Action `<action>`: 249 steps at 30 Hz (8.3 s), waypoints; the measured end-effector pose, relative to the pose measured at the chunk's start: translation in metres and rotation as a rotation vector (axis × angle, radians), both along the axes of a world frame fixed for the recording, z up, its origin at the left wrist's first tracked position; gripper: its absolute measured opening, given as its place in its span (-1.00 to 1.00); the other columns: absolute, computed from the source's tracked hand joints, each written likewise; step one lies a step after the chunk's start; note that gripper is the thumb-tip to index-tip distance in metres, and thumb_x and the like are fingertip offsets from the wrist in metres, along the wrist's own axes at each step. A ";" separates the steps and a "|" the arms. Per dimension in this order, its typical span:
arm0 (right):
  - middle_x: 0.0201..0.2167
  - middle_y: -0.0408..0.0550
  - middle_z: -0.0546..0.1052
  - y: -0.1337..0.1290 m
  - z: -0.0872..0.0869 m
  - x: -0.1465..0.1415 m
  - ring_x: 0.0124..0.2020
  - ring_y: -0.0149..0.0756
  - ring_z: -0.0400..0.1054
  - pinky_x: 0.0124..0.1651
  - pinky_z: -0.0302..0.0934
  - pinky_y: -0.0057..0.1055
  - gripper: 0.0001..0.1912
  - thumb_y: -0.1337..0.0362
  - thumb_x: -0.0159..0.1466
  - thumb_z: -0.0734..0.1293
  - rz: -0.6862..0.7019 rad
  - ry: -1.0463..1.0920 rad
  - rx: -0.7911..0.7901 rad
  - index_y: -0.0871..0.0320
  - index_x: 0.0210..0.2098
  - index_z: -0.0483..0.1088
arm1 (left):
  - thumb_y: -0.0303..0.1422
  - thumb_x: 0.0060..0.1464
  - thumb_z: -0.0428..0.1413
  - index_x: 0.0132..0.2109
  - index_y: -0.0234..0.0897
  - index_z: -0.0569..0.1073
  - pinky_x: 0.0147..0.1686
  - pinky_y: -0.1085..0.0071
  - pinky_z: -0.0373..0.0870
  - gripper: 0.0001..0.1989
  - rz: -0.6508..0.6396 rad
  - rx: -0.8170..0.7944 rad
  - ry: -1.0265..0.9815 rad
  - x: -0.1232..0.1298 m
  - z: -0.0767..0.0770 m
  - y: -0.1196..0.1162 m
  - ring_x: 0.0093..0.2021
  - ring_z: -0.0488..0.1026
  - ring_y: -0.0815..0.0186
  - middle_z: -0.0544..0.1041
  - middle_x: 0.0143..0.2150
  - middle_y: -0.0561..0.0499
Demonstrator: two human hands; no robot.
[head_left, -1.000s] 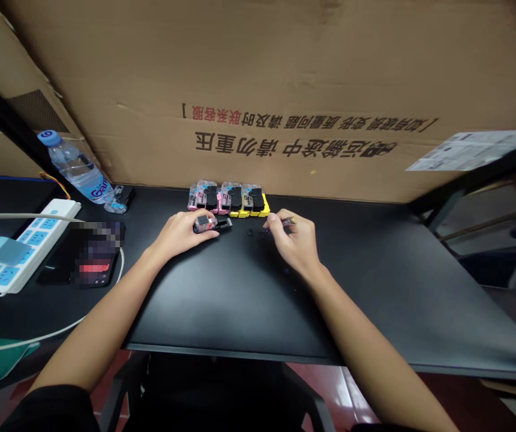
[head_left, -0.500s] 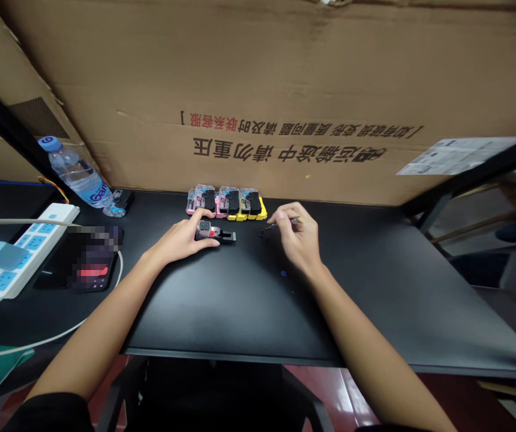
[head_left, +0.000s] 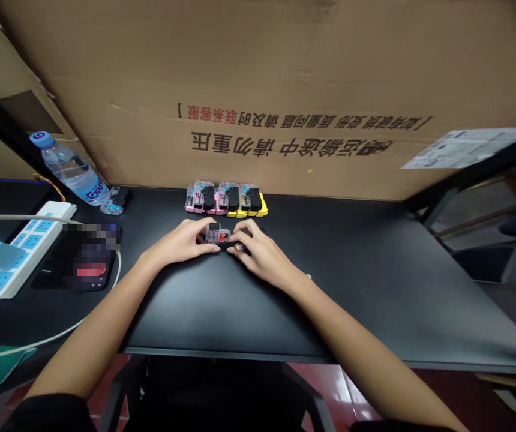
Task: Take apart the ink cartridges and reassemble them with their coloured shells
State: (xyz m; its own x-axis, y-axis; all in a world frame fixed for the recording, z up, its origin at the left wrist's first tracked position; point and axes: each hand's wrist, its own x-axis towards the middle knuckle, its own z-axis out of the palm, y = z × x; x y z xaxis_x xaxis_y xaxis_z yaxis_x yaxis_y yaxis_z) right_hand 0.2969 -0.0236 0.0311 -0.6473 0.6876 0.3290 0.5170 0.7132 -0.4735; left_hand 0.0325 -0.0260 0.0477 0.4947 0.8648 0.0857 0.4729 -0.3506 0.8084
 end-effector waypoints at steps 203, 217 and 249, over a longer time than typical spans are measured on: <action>-0.64 -0.02 0.57 -0.012 0.022 -0.022 -0.69 -0.34 0.42 -0.56 0.30 -0.42 -0.32 -0.35 0.27 0.45 -0.396 0.667 -0.678 0.18 -0.51 0.64 | -0.14 0.23 0.40 0.03 -0.17 0.75 -0.16 0.35 0.48 -0.70 -0.125 0.252 0.021 0.017 -0.012 -0.006 -0.25 0.59 0.24 0.76 -0.17 -0.02; -0.67 -0.05 0.54 -0.012 0.019 -0.028 -0.74 -0.38 0.36 -0.61 0.26 -0.42 -0.35 -0.33 0.23 0.50 -0.469 0.803 -0.651 0.17 -0.55 0.60 | -0.11 0.33 0.32 0.10 -0.29 0.69 -0.19 0.28 0.49 -0.63 -0.054 0.607 0.277 0.024 -0.014 -0.011 -0.23 0.64 0.18 0.75 -0.16 -0.10; -0.77 -0.07 0.43 -0.007 0.018 -0.025 -0.77 -0.36 0.30 -0.68 0.21 -0.42 -0.30 -0.38 0.26 0.43 -0.502 0.826 -0.657 0.13 -0.59 0.55 | -0.11 0.35 0.29 0.11 -0.26 0.68 -0.17 0.27 0.48 -0.64 -0.024 0.602 0.315 0.031 -0.016 -0.013 -0.19 0.64 0.16 0.73 -0.17 -0.11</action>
